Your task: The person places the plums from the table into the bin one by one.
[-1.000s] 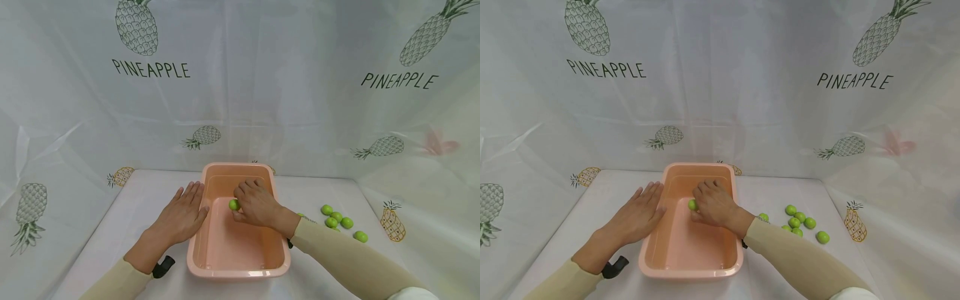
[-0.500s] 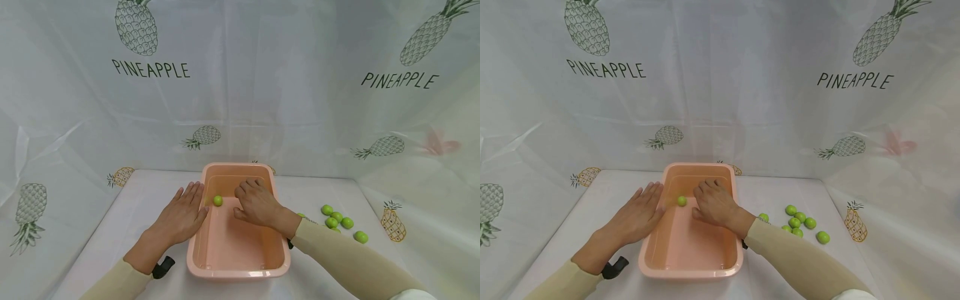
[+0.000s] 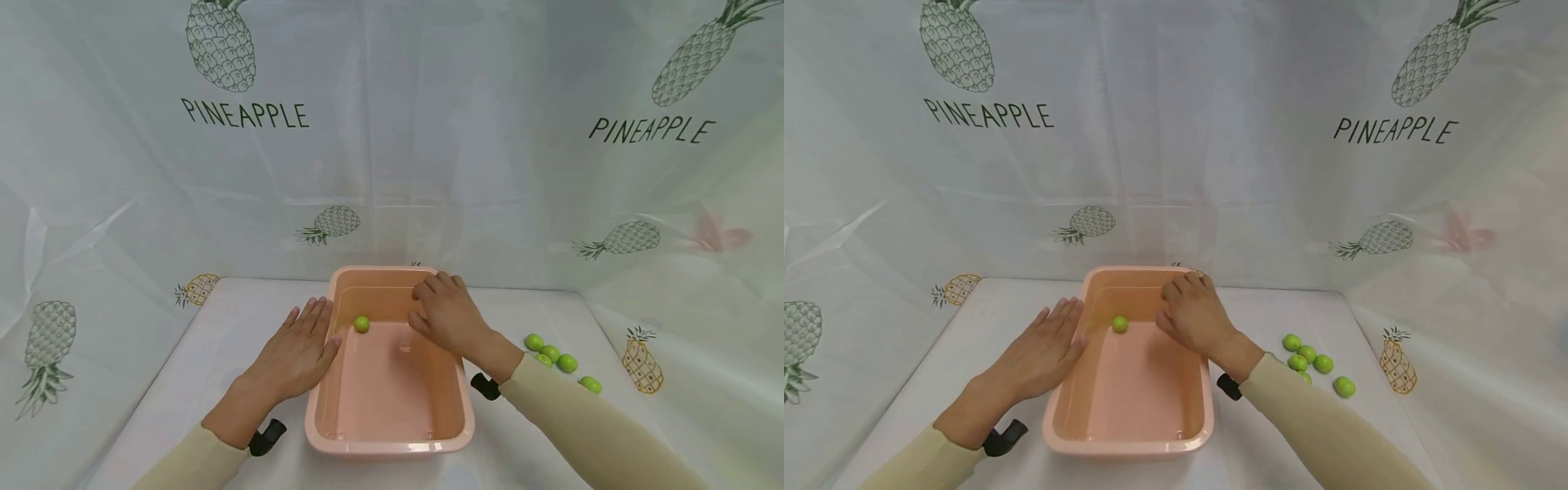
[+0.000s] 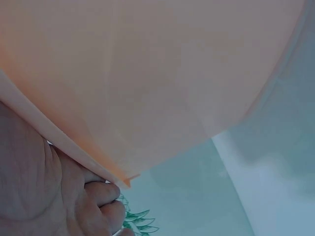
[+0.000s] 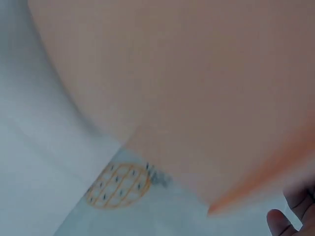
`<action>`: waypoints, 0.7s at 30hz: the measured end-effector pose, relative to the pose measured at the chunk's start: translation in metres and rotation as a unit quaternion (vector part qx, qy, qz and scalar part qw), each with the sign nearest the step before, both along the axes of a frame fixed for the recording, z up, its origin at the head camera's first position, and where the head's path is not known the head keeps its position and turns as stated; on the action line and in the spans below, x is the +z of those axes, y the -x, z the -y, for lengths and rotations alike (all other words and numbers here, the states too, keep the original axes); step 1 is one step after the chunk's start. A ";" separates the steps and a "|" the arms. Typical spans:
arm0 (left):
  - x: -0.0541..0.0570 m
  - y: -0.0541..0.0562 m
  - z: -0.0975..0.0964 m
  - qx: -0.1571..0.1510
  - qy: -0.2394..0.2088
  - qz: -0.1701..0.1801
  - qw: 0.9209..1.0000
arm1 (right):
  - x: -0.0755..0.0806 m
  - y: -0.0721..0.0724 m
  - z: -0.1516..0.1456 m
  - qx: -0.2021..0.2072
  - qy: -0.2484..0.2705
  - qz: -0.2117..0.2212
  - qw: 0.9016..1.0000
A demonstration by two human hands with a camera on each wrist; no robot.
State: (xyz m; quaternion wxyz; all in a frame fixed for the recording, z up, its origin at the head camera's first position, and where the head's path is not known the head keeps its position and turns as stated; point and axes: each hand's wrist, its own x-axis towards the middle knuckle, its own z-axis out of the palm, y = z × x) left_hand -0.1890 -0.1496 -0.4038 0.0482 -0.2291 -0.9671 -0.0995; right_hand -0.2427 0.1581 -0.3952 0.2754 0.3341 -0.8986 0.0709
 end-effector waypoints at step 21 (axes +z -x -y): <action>-0.003 0.001 0.001 -0.004 -0.013 0.004 1.000 | -0.094 -0.029 -0.138 -0.165 0.001 0.094 0.982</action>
